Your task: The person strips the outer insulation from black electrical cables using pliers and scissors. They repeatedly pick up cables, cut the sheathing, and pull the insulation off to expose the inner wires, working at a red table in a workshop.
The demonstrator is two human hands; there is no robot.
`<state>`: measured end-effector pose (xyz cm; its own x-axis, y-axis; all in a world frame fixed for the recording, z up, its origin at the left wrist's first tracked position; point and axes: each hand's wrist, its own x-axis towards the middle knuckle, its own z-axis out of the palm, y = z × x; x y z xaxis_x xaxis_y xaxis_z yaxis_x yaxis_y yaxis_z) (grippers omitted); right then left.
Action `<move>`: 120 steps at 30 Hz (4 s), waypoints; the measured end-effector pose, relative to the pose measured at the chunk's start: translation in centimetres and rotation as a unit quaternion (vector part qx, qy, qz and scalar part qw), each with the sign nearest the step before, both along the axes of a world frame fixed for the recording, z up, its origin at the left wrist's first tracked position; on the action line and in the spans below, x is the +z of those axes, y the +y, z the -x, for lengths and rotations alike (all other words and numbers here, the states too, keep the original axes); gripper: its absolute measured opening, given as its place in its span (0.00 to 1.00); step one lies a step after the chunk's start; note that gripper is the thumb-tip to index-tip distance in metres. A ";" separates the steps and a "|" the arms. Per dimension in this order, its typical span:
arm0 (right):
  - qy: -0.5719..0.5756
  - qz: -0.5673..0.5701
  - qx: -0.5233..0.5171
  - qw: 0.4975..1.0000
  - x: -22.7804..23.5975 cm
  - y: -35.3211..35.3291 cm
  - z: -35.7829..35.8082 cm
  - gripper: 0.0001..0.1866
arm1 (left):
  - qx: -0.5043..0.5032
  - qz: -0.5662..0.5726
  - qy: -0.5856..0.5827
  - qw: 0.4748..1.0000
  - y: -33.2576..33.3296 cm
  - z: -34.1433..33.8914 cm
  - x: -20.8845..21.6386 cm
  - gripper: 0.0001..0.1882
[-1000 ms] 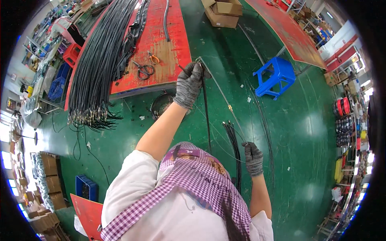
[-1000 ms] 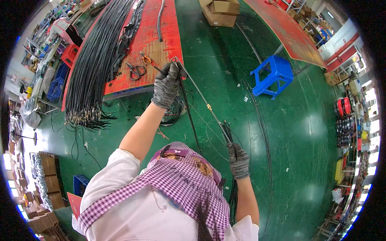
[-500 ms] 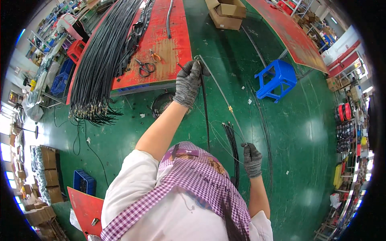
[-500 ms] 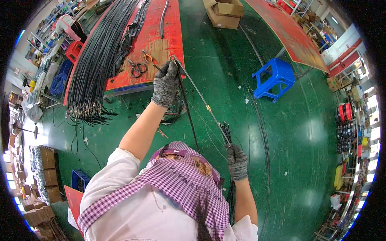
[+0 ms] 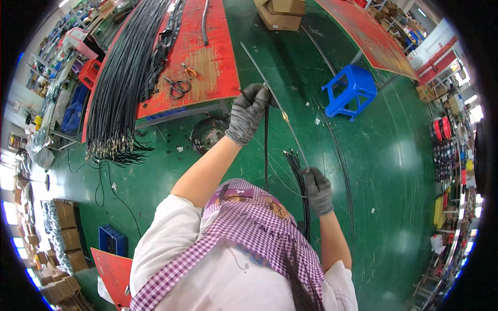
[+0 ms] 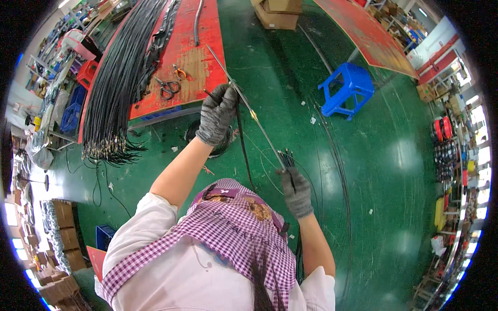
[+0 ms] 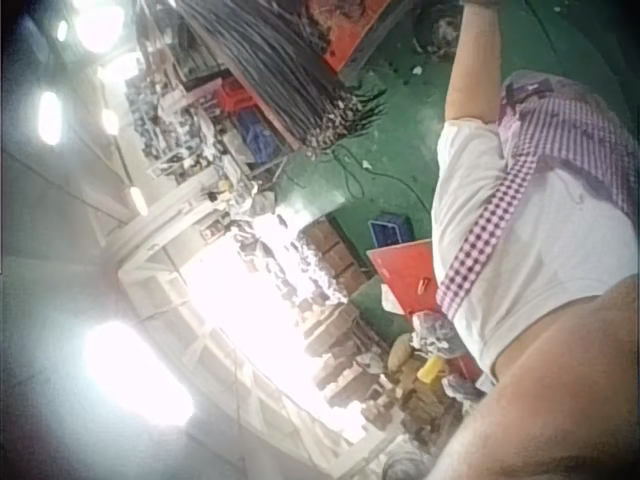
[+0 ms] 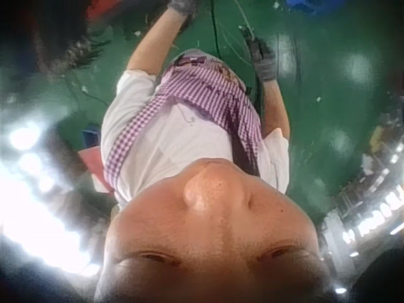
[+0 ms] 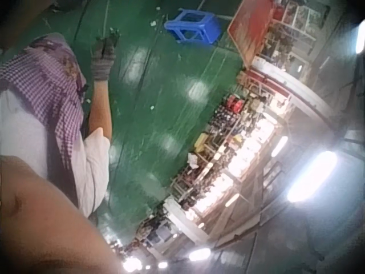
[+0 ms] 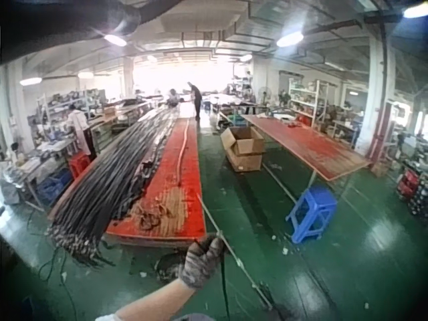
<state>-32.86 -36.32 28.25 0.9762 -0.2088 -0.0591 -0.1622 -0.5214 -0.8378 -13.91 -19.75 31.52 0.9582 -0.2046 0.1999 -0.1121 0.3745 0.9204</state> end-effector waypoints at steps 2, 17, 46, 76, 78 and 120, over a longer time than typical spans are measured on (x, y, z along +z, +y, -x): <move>-0.055 -0.080 -0.002 0.995 0.8 1.0 -1.2 0.09 | -0.054 -0.039 0.014 0.998 -0.5 1.9 0.5 0.08; -0.166 -0.024 0.020 0.986 6.9 3.9 -8.5 0.15 | -0.158 -0.050 0.053 0.985 -0.6 6.4 -1.2 0.10; -0.148 -0.248 0.130 0.948 9.1 -1.2 -7.9 0.13 | -0.280 -0.371 -0.098 0.880 -3.9 5.2 0.7 0.08; -0.069 -0.315 0.256 0.911 4.6 1.4 -5.0 0.16 | -0.321 0.047 0.188 0.927 1.4 15.0 -0.7 0.16; -0.072 -0.327 0.267 0.904 2.4 1.9 -5.8 0.17 | -0.294 0.045 0.209 0.932 1.9 15.4 -1.8 0.16; -0.341 0.427 0.430 0.719 20.6 23.1 -18.3 0.08 | -0.015 0.027 0.395 0.918 16.5 -6.7 -14.1 0.08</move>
